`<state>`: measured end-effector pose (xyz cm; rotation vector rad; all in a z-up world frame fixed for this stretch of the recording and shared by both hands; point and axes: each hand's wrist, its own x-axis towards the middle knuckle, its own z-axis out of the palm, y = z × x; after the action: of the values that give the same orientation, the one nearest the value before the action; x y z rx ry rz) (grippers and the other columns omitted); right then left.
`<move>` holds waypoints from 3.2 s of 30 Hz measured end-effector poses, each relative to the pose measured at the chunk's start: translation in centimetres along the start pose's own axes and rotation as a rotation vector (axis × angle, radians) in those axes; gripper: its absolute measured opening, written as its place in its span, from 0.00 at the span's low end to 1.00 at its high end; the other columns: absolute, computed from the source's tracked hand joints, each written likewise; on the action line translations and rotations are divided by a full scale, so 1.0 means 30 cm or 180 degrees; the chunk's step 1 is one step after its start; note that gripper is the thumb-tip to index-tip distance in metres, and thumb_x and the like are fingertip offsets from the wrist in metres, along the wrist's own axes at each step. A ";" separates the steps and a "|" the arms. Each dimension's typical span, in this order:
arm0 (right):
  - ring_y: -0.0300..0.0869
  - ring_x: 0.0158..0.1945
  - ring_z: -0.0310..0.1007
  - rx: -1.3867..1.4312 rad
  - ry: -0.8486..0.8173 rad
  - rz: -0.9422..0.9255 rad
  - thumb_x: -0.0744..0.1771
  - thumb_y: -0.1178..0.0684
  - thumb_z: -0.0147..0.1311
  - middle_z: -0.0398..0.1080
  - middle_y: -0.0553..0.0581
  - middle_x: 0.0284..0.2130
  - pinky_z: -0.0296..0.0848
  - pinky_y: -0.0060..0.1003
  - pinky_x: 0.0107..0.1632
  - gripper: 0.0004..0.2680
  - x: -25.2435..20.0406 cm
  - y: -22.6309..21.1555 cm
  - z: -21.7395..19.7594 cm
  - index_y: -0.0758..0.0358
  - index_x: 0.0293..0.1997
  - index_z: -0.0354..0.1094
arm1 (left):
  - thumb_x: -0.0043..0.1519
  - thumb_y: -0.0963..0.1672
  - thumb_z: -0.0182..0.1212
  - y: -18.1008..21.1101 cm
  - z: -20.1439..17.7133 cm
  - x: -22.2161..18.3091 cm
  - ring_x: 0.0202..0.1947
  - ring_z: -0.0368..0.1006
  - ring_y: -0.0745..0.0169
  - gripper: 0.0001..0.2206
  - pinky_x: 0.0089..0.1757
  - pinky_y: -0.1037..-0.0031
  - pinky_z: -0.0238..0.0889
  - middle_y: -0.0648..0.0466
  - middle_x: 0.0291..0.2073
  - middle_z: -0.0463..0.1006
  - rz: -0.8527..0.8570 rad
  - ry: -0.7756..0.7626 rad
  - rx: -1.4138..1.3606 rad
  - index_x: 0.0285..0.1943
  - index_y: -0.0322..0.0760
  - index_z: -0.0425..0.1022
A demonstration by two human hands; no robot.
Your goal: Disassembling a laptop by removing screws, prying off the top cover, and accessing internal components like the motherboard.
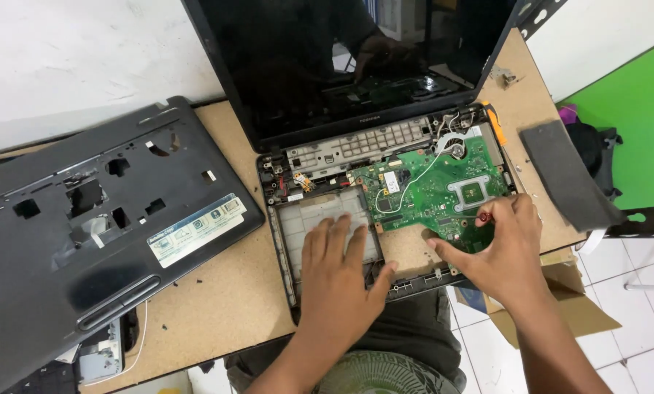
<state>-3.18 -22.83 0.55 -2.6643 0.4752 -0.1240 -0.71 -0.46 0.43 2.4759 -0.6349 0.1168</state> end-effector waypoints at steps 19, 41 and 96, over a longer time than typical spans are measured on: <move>0.43 0.28 0.59 -0.0348 -0.0608 -0.0238 0.58 0.28 0.48 0.59 0.53 0.23 0.59 0.42 0.33 0.23 0.067 -0.026 -0.079 0.62 0.32 0.56 | 0.56 0.49 0.56 0.014 0.018 0.041 0.49 0.61 0.45 0.18 0.48 0.55 0.53 0.43 0.47 0.66 0.0028 0.0258 0.0211 0.50 0.34 0.65; 0.50 0.32 0.68 -0.0730 -0.1502 -0.1946 0.67 0.50 0.42 0.64 0.55 0.27 0.65 0.45 0.36 0.08 0.330 -0.263 -0.187 0.54 0.44 0.69 | 0.57 0.48 0.57 -0.001 0.019 0.036 0.52 0.60 0.43 0.19 0.49 0.51 0.53 0.43 0.50 0.66 0.0257 0.0176 0.0155 0.54 0.34 0.67; 0.56 0.25 0.67 0.0060 -0.0637 -0.3043 0.65 0.63 0.44 0.60 0.61 0.29 0.69 0.45 0.27 0.04 0.322 -0.362 -0.095 0.67 0.41 0.63 | 0.53 0.44 0.59 -0.016 0.078 0.008 0.52 0.59 0.34 0.22 0.50 0.48 0.51 0.34 0.45 0.66 0.0338 0.0558 -0.0153 0.53 0.23 0.67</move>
<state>8.79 -18.09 7.88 -2.6059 -0.8716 -0.1325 -0.40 -1.51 -1.73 2.3537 -0.6848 0.3513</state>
